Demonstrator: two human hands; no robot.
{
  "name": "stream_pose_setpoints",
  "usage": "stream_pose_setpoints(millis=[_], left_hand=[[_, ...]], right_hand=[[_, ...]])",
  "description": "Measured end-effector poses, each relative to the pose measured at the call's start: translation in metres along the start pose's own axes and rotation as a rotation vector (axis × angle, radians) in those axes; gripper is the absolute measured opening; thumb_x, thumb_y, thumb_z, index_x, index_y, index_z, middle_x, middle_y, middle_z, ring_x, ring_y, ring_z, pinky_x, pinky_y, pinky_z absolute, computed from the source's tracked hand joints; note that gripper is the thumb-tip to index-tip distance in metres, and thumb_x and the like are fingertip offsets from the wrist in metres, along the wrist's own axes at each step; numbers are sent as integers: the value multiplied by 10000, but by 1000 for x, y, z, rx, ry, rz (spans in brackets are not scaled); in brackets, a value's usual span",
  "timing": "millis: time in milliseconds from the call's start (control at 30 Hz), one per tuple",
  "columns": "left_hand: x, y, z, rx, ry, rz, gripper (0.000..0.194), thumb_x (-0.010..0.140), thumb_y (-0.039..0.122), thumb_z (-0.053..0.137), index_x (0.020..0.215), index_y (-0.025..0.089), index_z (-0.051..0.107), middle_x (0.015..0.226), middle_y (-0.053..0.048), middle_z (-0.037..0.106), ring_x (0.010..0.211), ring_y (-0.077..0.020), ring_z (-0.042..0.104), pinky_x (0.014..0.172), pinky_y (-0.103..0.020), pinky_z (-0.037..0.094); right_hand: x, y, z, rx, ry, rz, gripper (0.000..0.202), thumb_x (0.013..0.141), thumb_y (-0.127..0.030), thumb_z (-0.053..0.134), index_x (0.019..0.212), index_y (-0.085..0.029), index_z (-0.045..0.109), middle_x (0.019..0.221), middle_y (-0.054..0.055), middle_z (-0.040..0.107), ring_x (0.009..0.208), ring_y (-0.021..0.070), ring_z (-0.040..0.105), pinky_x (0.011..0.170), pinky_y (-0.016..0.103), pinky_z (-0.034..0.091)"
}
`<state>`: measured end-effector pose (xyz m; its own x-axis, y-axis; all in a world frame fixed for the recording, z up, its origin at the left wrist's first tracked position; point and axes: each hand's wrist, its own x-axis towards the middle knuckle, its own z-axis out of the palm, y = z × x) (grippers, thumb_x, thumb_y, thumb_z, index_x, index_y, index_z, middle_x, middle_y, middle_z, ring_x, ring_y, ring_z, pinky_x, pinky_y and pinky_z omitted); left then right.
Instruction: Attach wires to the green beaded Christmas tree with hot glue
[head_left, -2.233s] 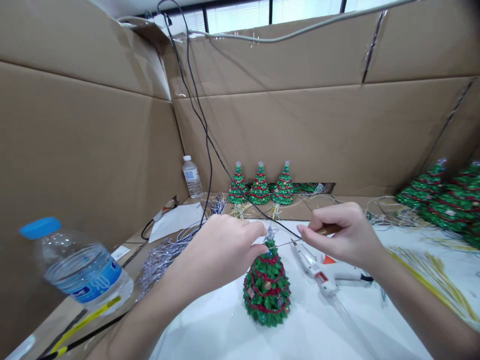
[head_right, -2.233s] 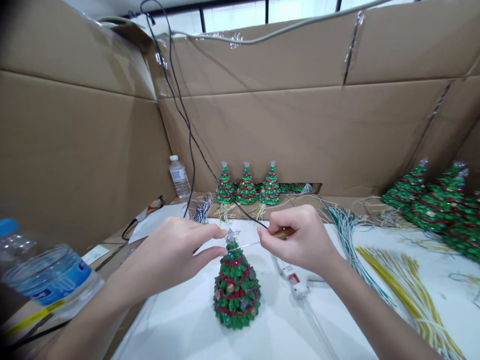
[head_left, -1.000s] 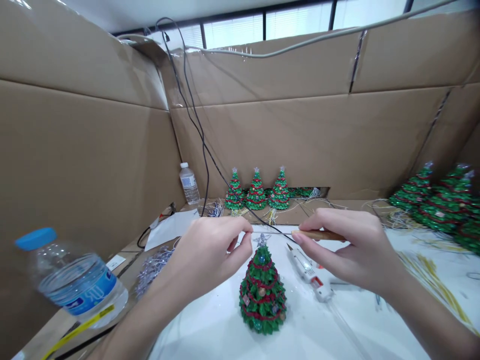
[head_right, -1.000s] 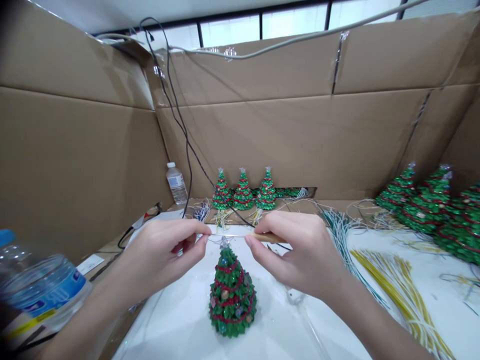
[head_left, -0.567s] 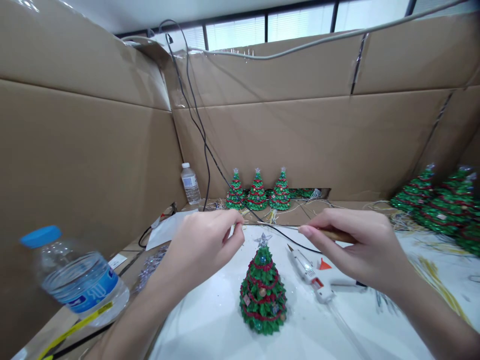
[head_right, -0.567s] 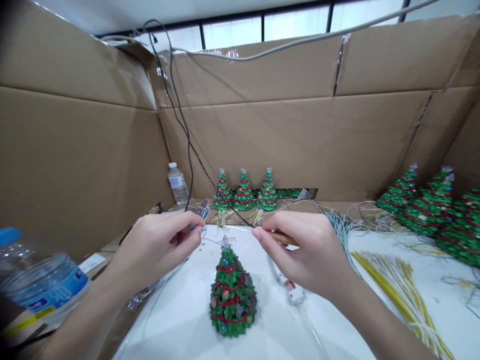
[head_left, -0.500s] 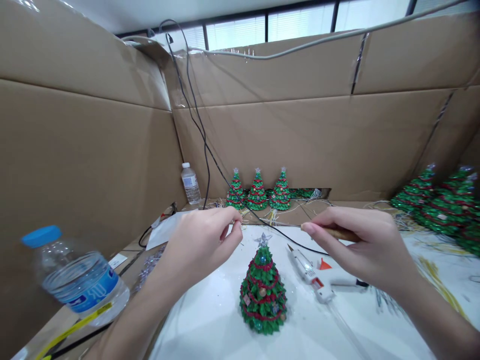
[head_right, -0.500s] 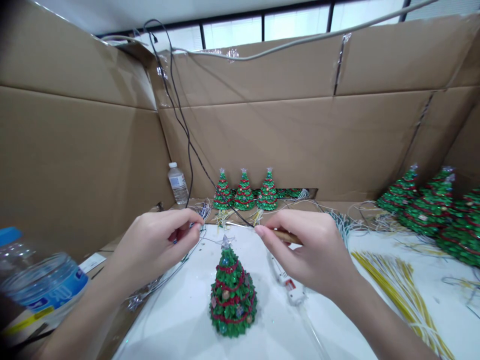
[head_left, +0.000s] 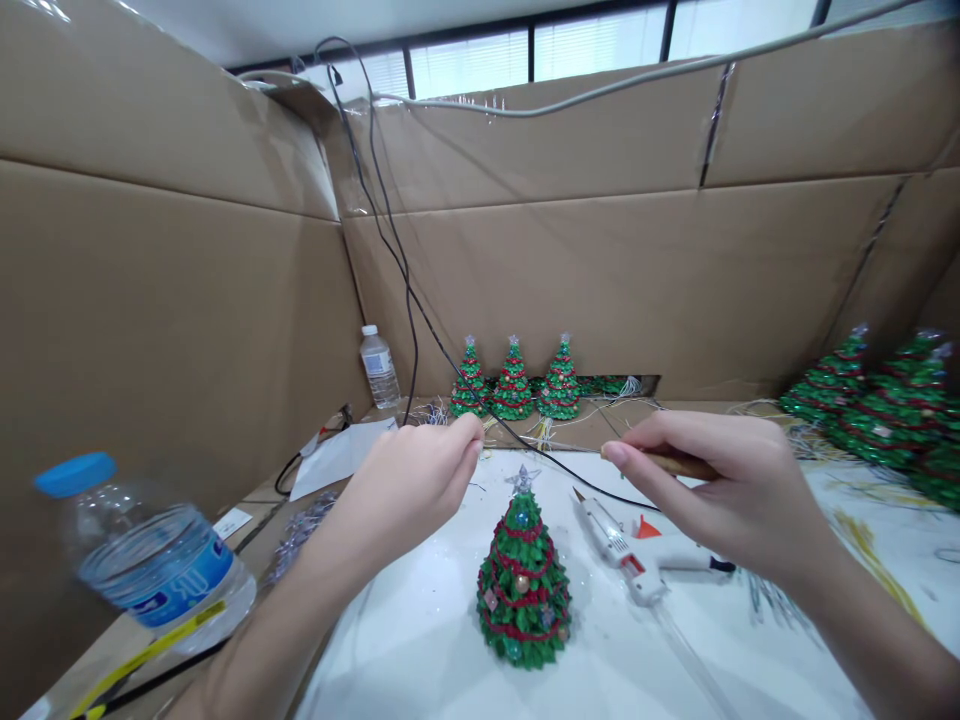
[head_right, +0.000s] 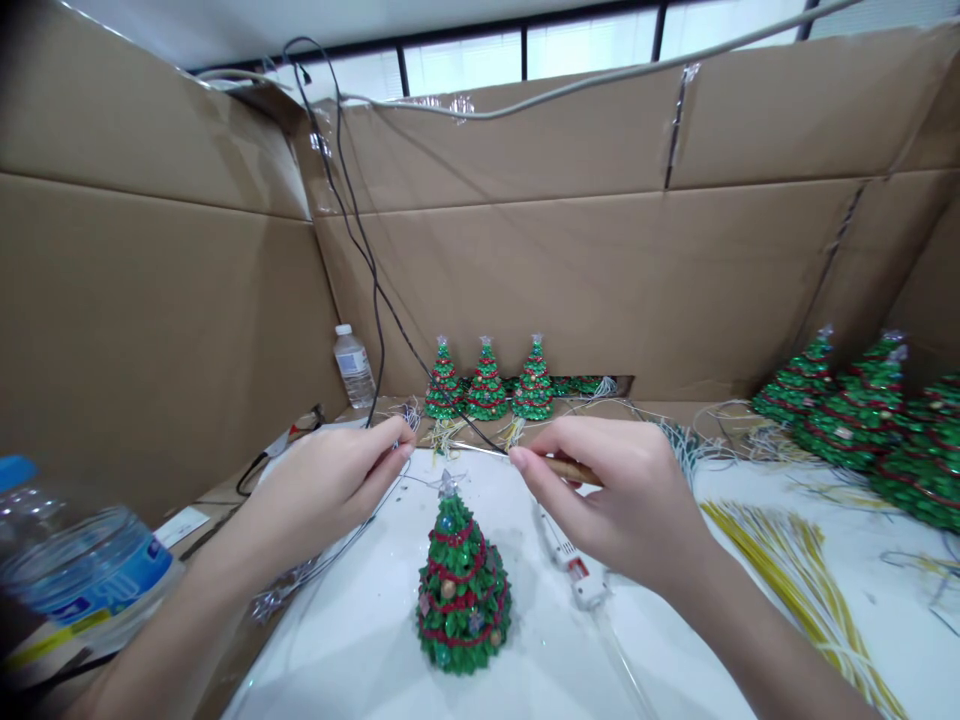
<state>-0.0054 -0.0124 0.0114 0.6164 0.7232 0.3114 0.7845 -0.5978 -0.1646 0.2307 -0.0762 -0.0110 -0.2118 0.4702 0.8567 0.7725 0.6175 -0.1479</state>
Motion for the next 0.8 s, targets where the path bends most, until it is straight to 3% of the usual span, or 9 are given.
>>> stream_pose_setpoints(millis=[200,333,433,567,667,800], left_hand=[[0,1,1,-77,25,36,403,960,345,356,616,174,479,561,12,545,505,-125,488,496,-248,234],[-1,3,0,-341,34,87,291,958,274,370,779,178,579,687,12,610,617,-123,547,539,-221,341],[2,3,1,-655,-23,184,263,956,193,371,1027,198,624,967,-16,686,880,-136,615,734,-226,455],[8,-2,5,-944,-160,295,279,946,176,412,1110,197,636,1143,-44,669,1057,-143,598,918,-264,456],[12,-7,11,-1074,-271,322,287,940,183,441,1150,200,635,1184,-66,662,1095,-153,595,946,-296,454],[18,-13,25,-1309,-314,276,250,908,248,534,1119,193,655,1098,-96,700,1033,-173,634,892,-320,486]], right_hand=[[0,1,0,-8,-7,-6,173,846,-187,591,673,-183,594,511,-52,551,438,55,462,440,195,343],[0,0,-2,-33,9,-11,186,842,-195,601,657,-185,587,491,-58,530,427,55,447,435,200,330],[0,0,-4,-41,17,-30,173,837,-180,610,666,-179,588,494,-59,519,427,48,433,435,195,317],[0,1,-5,-38,14,-37,173,837,-174,612,666,-177,585,501,-57,519,434,45,425,440,190,317],[0,1,-5,-47,13,-33,176,840,-186,608,666,-183,584,497,-55,515,430,53,428,438,200,320],[0,2,-6,-50,11,-33,166,841,-193,603,676,-192,589,507,-51,531,428,60,443,429,209,322]])
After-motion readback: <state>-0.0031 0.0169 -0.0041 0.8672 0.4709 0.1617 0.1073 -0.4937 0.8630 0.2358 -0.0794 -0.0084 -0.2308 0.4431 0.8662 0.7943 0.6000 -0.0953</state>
